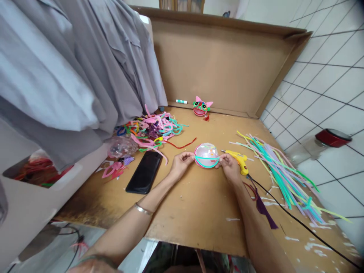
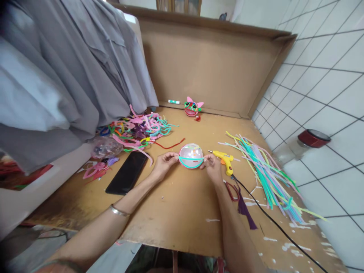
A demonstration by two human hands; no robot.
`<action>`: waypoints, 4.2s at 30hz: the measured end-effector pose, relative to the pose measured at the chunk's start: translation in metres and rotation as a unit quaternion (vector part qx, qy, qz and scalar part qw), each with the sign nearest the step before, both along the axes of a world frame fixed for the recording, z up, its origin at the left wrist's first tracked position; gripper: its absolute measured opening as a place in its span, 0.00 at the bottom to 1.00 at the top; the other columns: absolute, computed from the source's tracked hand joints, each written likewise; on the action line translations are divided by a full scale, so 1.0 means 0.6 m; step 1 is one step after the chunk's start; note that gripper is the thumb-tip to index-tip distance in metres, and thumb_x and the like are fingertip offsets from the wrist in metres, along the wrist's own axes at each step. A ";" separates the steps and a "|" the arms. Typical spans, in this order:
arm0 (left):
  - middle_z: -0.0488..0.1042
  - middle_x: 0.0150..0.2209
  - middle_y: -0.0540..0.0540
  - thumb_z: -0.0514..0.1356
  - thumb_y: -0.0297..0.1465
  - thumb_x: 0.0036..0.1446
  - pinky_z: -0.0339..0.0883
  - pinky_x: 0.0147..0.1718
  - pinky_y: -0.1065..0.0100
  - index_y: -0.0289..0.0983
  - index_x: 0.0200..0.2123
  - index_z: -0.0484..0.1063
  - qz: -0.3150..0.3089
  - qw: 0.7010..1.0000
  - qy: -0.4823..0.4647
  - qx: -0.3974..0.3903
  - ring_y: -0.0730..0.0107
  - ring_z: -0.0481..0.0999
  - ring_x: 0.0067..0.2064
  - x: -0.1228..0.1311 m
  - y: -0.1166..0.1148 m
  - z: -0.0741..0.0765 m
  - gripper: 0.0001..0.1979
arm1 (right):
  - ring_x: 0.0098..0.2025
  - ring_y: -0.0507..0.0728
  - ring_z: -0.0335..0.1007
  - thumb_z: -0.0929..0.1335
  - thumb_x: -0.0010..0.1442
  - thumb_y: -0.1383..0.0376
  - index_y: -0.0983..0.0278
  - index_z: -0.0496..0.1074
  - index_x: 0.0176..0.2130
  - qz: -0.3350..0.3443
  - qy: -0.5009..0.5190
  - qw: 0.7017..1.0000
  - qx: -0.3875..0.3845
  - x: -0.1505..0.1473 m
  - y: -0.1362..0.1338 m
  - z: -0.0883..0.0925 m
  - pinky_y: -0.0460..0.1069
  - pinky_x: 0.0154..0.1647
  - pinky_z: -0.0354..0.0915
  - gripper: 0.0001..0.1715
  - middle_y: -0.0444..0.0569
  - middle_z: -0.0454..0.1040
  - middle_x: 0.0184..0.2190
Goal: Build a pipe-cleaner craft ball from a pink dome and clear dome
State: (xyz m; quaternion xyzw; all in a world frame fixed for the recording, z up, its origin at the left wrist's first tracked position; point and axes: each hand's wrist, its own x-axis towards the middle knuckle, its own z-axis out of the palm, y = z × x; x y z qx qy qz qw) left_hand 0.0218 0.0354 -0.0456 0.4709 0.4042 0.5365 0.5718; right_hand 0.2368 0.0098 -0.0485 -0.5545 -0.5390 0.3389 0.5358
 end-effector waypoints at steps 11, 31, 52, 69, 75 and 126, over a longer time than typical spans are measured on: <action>0.76 0.27 0.48 0.68 0.35 0.43 0.67 0.36 0.69 0.33 0.29 0.75 -0.002 1.000 -0.010 -0.005 0.72 0.73 0.30 -0.002 0.006 -0.010 0.12 | 0.23 0.55 0.72 0.69 0.53 0.53 0.60 0.67 0.29 0.002 0.001 1.000 0.011 -0.003 -0.002 0.001 0.52 0.35 0.68 0.15 0.43 0.74 0.18; 0.74 0.25 0.49 0.63 0.33 0.46 0.66 0.33 0.70 0.34 0.27 0.73 -0.002 0.999 0.043 0.013 0.73 0.71 0.28 -0.003 0.011 -0.012 0.08 | 0.22 0.56 0.71 0.70 0.50 0.52 0.60 0.68 0.27 -0.011 0.011 1.000 0.005 -0.012 -0.004 0.015 0.52 0.33 0.69 0.15 0.44 0.75 0.17; 0.69 0.25 0.53 0.64 0.30 0.41 0.63 0.29 0.72 0.36 0.27 0.67 0.012 1.000 -0.028 0.008 0.77 0.67 0.25 0.004 0.007 0.003 0.09 | 0.23 0.56 0.72 0.71 0.48 0.54 0.60 0.67 0.28 -0.010 0.016 1.000 -0.017 -0.015 -0.007 0.016 0.52 0.33 0.69 0.14 0.43 0.74 0.17; 0.75 0.31 0.48 0.56 0.28 0.48 0.69 0.35 0.68 0.36 0.30 0.72 0.030 0.993 0.087 0.075 0.70 0.74 0.31 0.001 0.001 -0.010 0.05 | 0.22 0.55 0.72 0.71 0.47 0.56 0.60 0.67 0.27 -0.043 0.033 0.999 -0.005 -0.014 -0.003 0.011 0.50 0.30 0.68 0.12 0.43 0.74 0.17; 0.75 0.31 0.48 0.62 0.36 0.50 0.69 0.35 0.69 0.35 0.33 0.71 0.001 0.994 0.082 0.072 0.71 0.74 0.31 0.001 0.001 -0.007 0.10 | 0.22 0.55 0.72 0.72 0.45 0.55 0.61 0.68 0.26 -0.048 0.043 0.998 -0.007 -0.012 -0.002 0.011 0.49 0.30 0.68 0.14 0.42 0.74 0.17; 0.67 0.27 0.52 0.55 0.34 0.56 0.61 0.35 0.70 0.37 0.27 0.63 -0.058 0.973 0.201 0.100 0.72 0.65 0.32 -0.030 0.021 0.000 0.08 | 0.24 0.55 0.70 0.72 0.47 0.49 0.60 0.69 0.27 0.017 0.013 0.999 -0.024 0.000 -0.006 0.025 0.51 0.34 0.67 0.19 0.43 0.73 0.17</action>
